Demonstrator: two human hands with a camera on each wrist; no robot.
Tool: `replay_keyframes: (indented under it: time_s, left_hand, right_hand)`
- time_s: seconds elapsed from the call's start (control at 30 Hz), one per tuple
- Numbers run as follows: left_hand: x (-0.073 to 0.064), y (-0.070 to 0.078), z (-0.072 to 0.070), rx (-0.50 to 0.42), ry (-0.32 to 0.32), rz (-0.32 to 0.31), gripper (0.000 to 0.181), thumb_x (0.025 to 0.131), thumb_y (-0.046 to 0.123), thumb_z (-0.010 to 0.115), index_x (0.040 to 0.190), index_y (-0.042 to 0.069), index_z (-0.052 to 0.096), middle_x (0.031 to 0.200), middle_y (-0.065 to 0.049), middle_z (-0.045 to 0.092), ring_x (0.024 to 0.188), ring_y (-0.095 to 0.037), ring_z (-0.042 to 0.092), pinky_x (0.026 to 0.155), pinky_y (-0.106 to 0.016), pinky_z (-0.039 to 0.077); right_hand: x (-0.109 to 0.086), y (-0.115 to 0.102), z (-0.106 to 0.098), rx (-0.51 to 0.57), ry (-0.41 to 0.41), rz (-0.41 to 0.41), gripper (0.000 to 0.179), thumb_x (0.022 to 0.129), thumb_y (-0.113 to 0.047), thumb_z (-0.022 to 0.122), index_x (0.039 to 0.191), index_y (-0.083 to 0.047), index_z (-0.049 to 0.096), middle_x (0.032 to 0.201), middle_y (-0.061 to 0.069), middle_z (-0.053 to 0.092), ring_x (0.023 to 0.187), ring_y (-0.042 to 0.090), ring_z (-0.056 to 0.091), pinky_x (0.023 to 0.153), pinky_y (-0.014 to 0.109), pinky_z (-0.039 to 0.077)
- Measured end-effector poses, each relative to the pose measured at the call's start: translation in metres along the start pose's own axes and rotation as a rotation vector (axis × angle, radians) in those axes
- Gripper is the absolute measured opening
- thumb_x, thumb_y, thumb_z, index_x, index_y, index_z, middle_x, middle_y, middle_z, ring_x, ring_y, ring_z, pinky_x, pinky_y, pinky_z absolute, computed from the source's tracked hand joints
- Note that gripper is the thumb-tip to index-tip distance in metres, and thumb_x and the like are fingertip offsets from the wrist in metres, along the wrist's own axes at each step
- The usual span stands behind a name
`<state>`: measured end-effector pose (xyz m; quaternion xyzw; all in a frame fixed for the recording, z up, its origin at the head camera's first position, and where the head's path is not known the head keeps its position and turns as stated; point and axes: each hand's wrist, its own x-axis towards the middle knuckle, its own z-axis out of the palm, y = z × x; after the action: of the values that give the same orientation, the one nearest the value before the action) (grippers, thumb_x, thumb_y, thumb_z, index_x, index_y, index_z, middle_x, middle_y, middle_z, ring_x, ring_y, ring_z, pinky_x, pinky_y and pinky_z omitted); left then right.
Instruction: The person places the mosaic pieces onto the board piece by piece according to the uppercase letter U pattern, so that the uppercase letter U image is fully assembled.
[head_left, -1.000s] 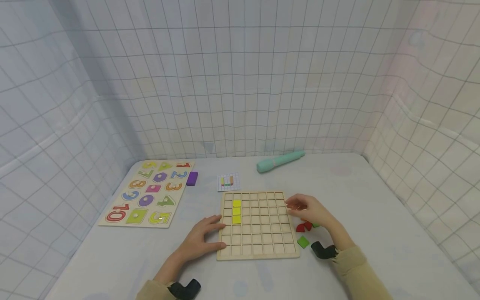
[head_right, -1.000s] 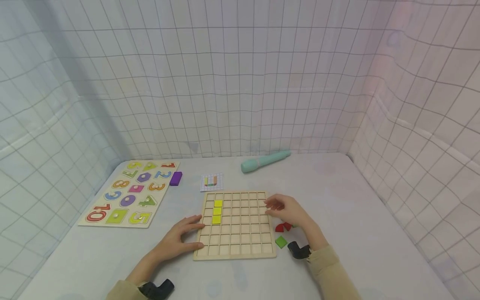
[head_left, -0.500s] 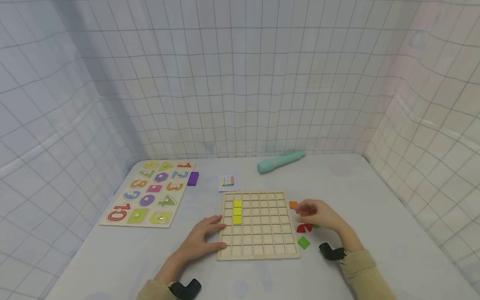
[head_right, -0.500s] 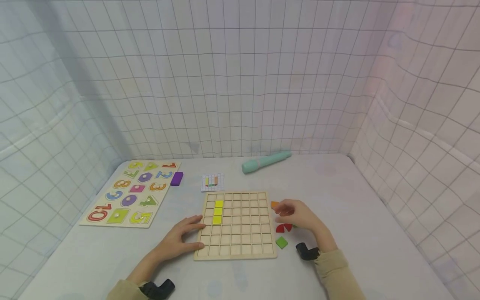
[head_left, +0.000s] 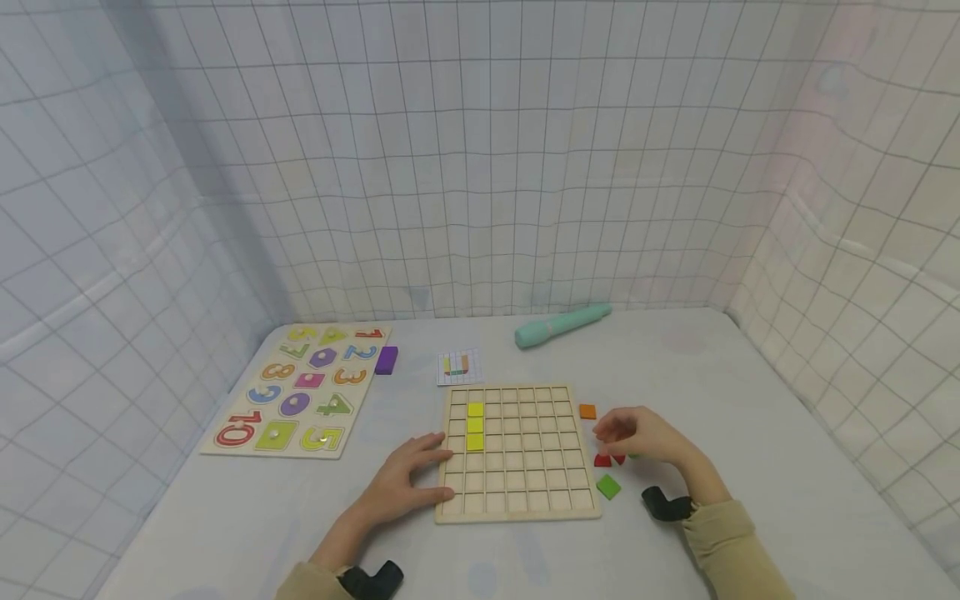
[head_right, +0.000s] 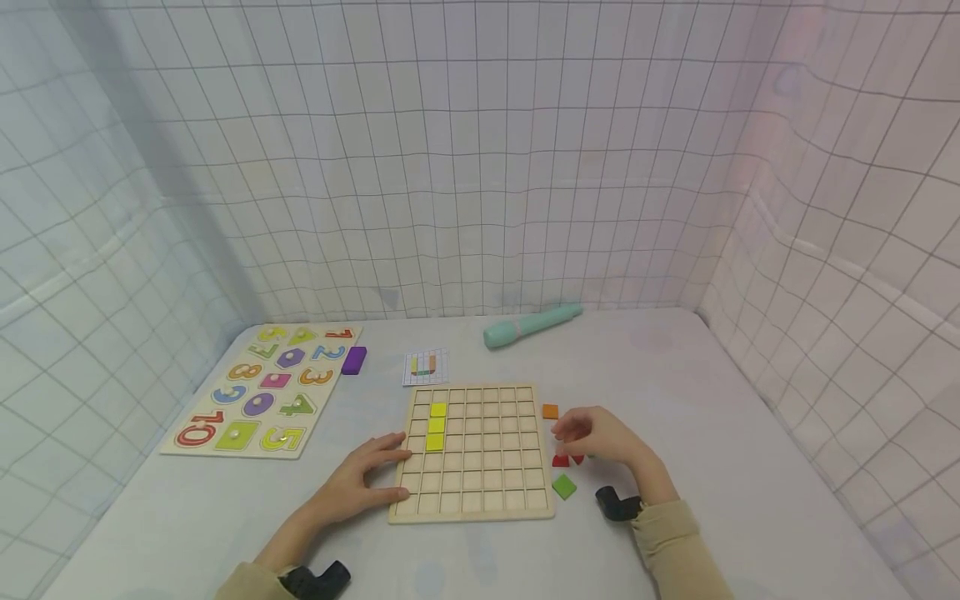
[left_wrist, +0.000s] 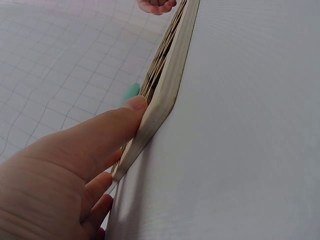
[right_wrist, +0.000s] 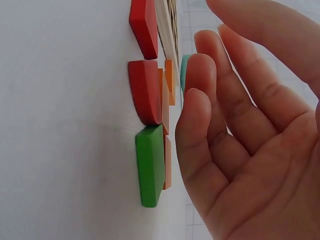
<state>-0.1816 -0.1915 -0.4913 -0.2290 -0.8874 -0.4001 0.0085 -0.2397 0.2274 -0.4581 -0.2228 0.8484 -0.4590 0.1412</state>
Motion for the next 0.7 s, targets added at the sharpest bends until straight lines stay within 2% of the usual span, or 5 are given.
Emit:
replay_keyframes:
  time_s: [0.27,0.5,0.7]
  left_hand:
    - [-0.0003,0.0009,-0.0001,0.004,0.003,0.01,0.055,0.075,0.044,0.076,0.121,0.017,0.064,0.142,-0.007,0.044,0.134,-0.032,0.033,0.113,-0.051,0.018]
    - [-0.0004,0.0017,0.0,0.002,0.005,0.022,0.055,0.075,0.043,0.076,0.12,0.015,0.064,0.142,-0.007,0.045,0.134,-0.032,0.033,0.114,-0.05,0.018]
    - [-0.0002,0.0018,-0.0004,0.0,0.005,0.019,0.055,0.075,0.043,0.076,0.12,0.015,0.064,0.142,-0.008,0.045,0.134,-0.032,0.033,0.114,-0.049,0.018]
  right_hand:
    - [0.0005,0.0034,0.0008,-0.006,-0.008,0.045,0.025,0.079,-0.018,0.076,0.098,-0.006,0.066,0.088,0.005,0.065,0.07,0.019,0.059,0.057,0.029,0.053]
    - [-0.0005,0.0064,-0.0001,-0.001,-0.03,0.042,0.024,0.079,-0.016,0.075,0.097,-0.005,0.066,0.086,0.005,0.065,0.068,0.02,0.06,0.059,0.029,0.053]
    - [-0.0004,0.0057,0.0001,-0.034,-0.038,0.037,0.023,0.077,-0.016,0.076,0.096,-0.006,0.067,0.078,0.002,0.064,0.067,0.017,0.058,0.06,0.026,0.049]
